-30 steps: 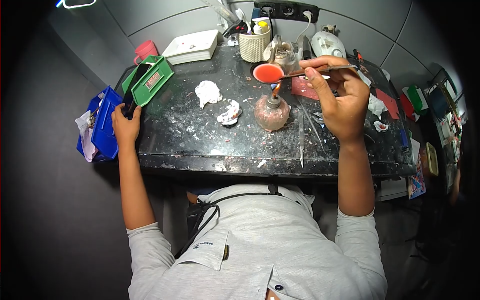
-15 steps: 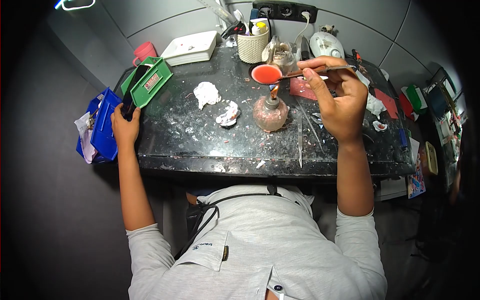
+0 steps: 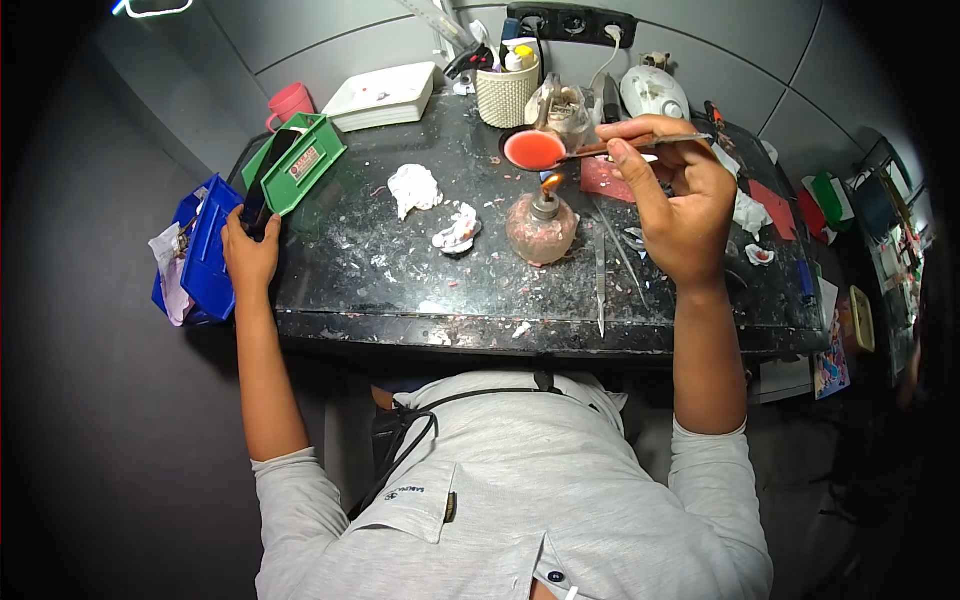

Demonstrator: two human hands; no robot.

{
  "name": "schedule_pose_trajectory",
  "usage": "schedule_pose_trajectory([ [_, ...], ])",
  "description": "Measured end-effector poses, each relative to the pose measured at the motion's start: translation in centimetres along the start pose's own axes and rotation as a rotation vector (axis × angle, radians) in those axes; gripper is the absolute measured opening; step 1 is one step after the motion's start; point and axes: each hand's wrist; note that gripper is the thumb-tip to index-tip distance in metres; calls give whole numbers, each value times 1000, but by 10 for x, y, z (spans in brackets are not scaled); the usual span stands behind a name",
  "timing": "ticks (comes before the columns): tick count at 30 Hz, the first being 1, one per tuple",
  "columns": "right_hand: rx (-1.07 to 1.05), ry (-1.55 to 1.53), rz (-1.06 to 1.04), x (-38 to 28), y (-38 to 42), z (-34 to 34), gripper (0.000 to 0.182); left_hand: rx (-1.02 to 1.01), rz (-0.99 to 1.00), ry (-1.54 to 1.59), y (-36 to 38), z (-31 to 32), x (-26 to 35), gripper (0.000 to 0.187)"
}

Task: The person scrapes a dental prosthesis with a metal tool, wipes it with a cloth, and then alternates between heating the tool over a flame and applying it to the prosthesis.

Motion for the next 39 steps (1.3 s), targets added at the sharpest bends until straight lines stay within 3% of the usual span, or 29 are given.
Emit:
schedule_pose_trajectory([
  [18,-6,-168,86,6,-6,-7,14,36,-8,36,1,-2,4,66],
  [23,0,-272,137,6,-10,-17,16,145,56,32,7,-5,28,61],
  [26,-9,-298,164,5,-12,-20,16,161,155,195,18,-6,62,54],
  [30,24,-207,111,12,-11,-25,13,-135,430,555,32,6,110,46],
  [32,53,-206,63,8,-9,-24,12,-497,462,549,35,-3,143,49],
  [34,141,-148,98,10,-1,-23,15,-849,628,563,27,-1,158,69],
  [36,167,-207,148,12,7,-21,16,-1022,821,505,19,12,161,80],
  [39,190,-365,244,17,17,-22,15,-1151,842,533,22,38,163,84],
])
Point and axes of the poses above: each hand's wrist, its own y-axis away from the middle knuckle, its own z-axis out of the palm, x = y × z, and after that the axes turned 14 degrees about y, right-handed
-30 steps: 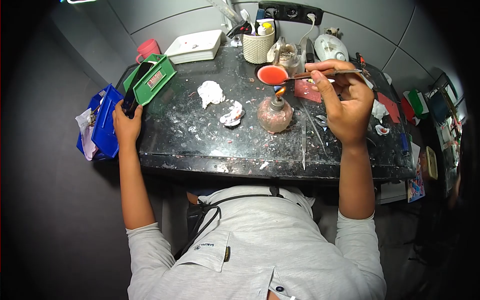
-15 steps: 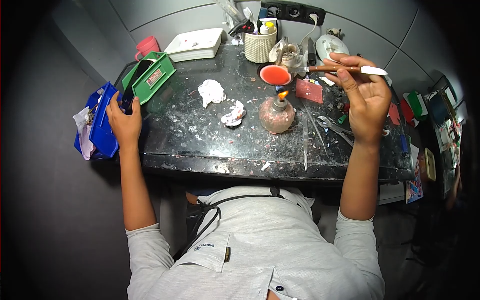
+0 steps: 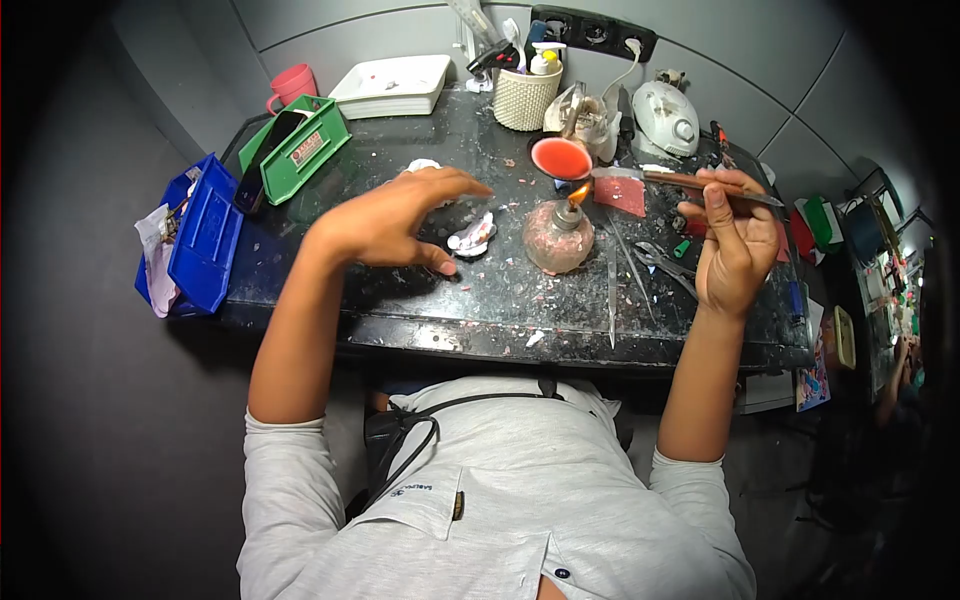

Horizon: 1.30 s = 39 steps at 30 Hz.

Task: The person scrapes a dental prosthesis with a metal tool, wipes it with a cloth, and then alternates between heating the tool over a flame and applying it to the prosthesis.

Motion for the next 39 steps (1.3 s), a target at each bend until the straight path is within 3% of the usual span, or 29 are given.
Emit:
schedule_pose_trajectory([
  [3,-88,14,35,4,0,-5,15,-16,-134,-54,-4,20,0,84],
  [9,-120,62,57,5,2,-1,14,151,-133,-28,2,31,8,70],
  [11,-113,-8,25,6,1,0,15,328,-152,127,0,31,9,67],
  [15,-72,-10,22,2,2,5,16,453,-37,498,-4,34,5,52],
  [16,-74,47,26,4,2,8,16,495,67,607,-7,38,3,47],
  [17,-75,103,29,6,2,10,16,493,68,609,-8,39,3,47],
  [19,-79,106,36,6,4,11,16,490,83,969,-9,40,2,38],
  [20,-84,126,41,5,4,11,16,470,18,974,-6,38,3,34],
  [29,-73,116,86,4,4,12,16,442,36,1028,-8,39,-5,24],
  [33,-83,34,95,6,1,2,16,401,19,1016,-7,39,-7,31],
  [35,-104,6,103,5,1,-3,16,407,20,1080,-8,40,-7,21],
  [39,-157,-30,119,6,2,-4,14,391,-38,1080,-6,36,-2,19],
])
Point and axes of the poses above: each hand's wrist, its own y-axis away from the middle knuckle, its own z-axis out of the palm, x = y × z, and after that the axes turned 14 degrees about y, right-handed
